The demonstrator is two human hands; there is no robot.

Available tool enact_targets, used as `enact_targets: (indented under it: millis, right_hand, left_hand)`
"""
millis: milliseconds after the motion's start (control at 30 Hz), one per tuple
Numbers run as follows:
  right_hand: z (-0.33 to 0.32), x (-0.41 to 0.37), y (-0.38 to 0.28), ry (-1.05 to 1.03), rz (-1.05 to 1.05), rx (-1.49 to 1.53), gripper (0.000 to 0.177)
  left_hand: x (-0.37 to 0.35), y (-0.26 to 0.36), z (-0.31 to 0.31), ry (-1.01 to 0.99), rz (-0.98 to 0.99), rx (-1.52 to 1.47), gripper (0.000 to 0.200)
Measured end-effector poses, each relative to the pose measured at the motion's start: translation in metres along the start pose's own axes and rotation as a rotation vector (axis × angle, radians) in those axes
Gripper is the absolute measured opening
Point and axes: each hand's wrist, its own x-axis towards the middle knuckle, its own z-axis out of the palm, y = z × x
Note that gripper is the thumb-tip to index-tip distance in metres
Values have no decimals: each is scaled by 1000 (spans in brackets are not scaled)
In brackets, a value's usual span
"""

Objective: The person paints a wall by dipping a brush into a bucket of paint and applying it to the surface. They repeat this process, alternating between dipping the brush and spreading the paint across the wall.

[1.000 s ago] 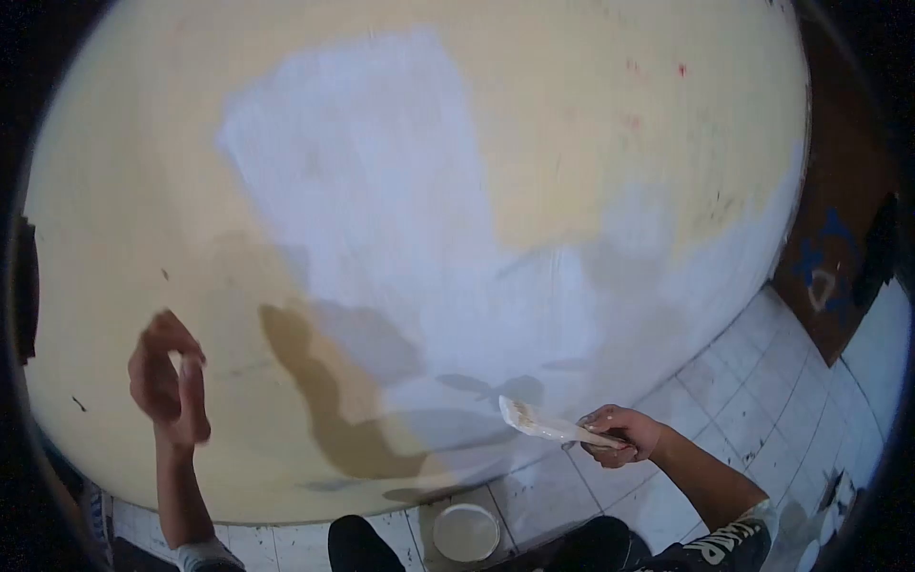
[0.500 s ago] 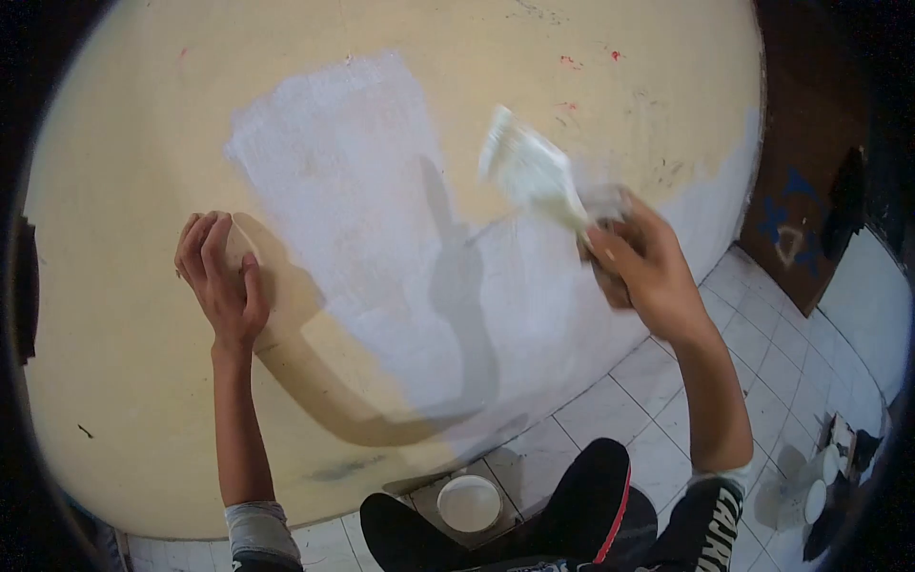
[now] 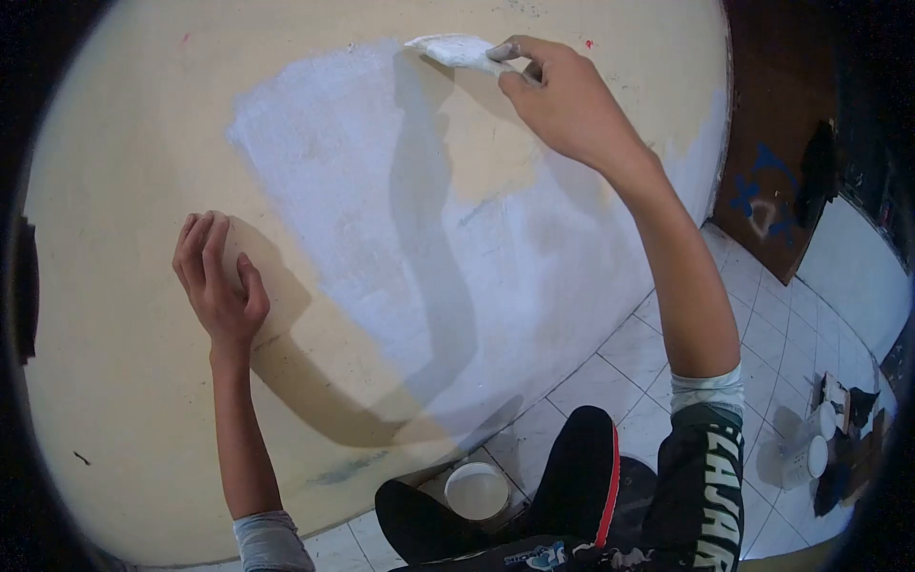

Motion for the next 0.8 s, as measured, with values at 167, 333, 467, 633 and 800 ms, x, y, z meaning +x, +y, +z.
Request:
enact_targets:
  millis: [167, 333, 467, 633, 800]
  right_hand:
    - [27, -55, 3, -98, 95, -20, 36]
    - [10, -72, -6, -151, 131, 74, 35]
    - [-10, -11, -18, -5, -37, -102, 36]
    - [8, 16, -8, 28, -70, -50, 36]
    - [59, -94, 29, -188, 107, 59, 33]
  left_hand:
    - [-2, 1, -1, -10, -15, -19, 52]
    - [-2, 2, 3, -2, -32, 4, 52]
    - [0, 4, 0, -7, -25, 19, 52]
    - [-2, 3, 2, 0, -7, 7, 51]
    - [-2, 2, 4, 7, -11, 14, 52]
